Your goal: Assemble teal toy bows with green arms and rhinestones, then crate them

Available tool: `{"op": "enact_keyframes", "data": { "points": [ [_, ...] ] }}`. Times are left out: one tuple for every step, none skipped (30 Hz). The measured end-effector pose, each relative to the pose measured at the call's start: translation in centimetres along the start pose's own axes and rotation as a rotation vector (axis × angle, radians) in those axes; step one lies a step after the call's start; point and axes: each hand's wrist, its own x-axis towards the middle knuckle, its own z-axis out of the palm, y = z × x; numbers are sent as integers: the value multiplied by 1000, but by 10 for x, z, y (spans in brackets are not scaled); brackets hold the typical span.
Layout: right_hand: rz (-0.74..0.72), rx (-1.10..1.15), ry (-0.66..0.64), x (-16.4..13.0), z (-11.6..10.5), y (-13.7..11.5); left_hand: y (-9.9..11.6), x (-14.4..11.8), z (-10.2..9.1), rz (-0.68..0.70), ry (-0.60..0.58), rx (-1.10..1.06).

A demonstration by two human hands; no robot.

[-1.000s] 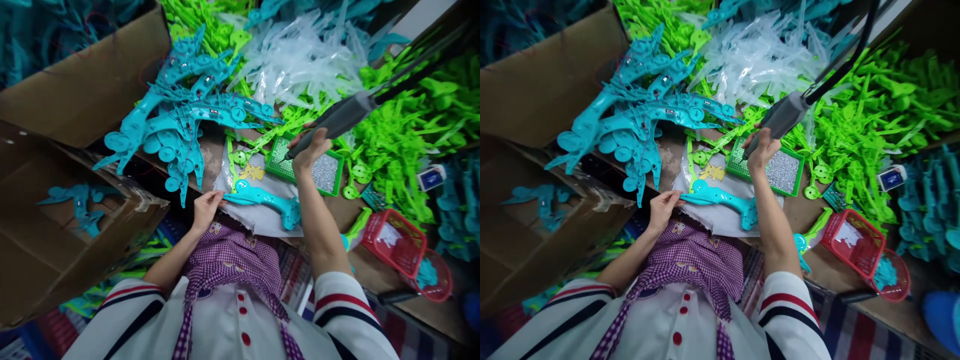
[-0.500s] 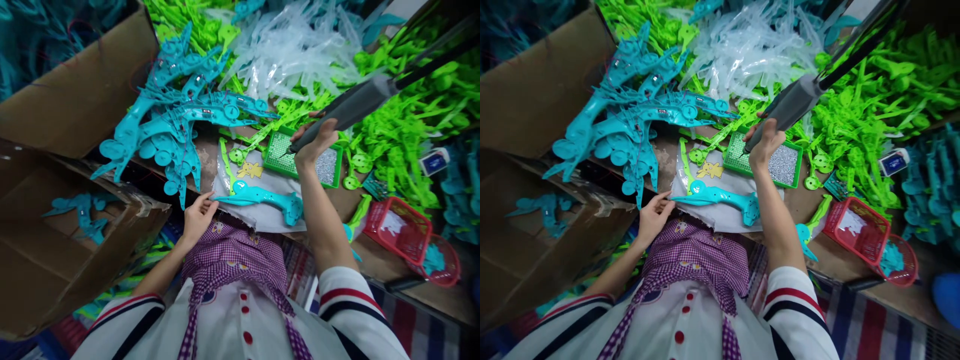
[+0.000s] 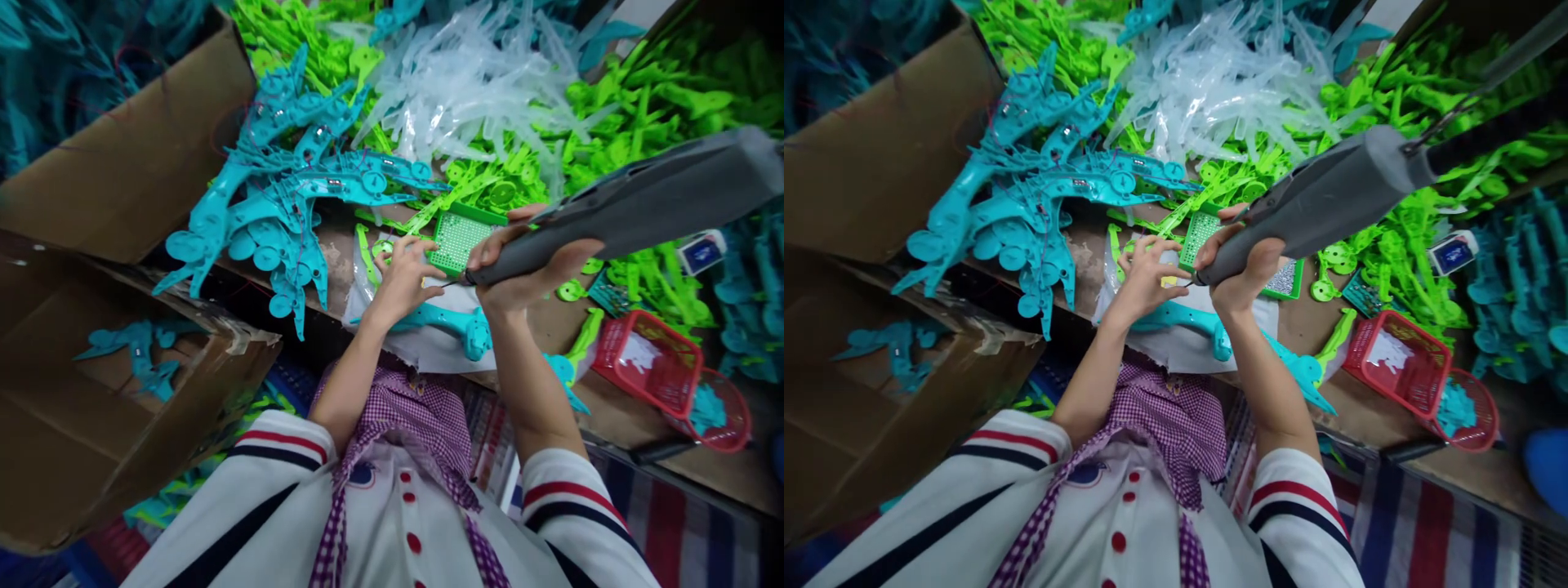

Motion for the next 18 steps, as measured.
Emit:
{"op": "enact_keyframes", "data": {
  "points": [
    [-1, 1, -7, -2, -1, -2, 2, -1, 3, 20, -7, -17],
    [-3, 0, -15, -4, -2, -3, 3, -3, 4, 39, -9, -33],
    [-6, -1, -24, -5, -3, -5, 4, -6, 5, 54, -7, -47],
    [-8, 3, -32, -6, -3, -6, 5, -9, 4, 64, -3, -57],
    [-13, 16, -36, -7, -4, -7, 5, -11, 4, 70, 0, -63],
    [-18, 31, -40, -8, -4, -8, 5, -14, 3, 71, 3, -64],
    [-22, 44, -44, -8, -5, -8, 4, -16, 2, 68, 5, -63],
    [-24, 51, -52, -8, -6, -8, 3, -18, 2, 65, 6, -60],
    [-22, 50, -62, -9, -7, -8, 3, -20, 2, 64, 6, -56],
    [-17, 39, -71, -9, -7, -8, 2, -22, 3, 65, 5, -54],
    [-10, 22, -78, -9, -8, -7, 2, -24, 4, 67, 5, -53],
    [-3, 6, -80, -10, -8, -7, 2, -26, 5, 67, 7, -54],
    [-1, 3, -73, -10, -8, -6, 2, -28, 7, 63, 11, -59],
    [-1, 10, -60, -11, -8, -6, 2, -29, 9, 57, 19, -66],
    [-3, 23, -46, -12, -8, -6, 2, -30, 10, 48, 30, -76],
    [-1, 35, -37, -12, -7, -7, 2, -31, 12, 39, 42, -86],
    [4, 47, -35, -12, -6, -7, 2, -32, 13, 32, 53, -95],
    [10, 58, -40, -13, -6, -6, 3, -32, 14, 25, 61, -103]
  ]
}}
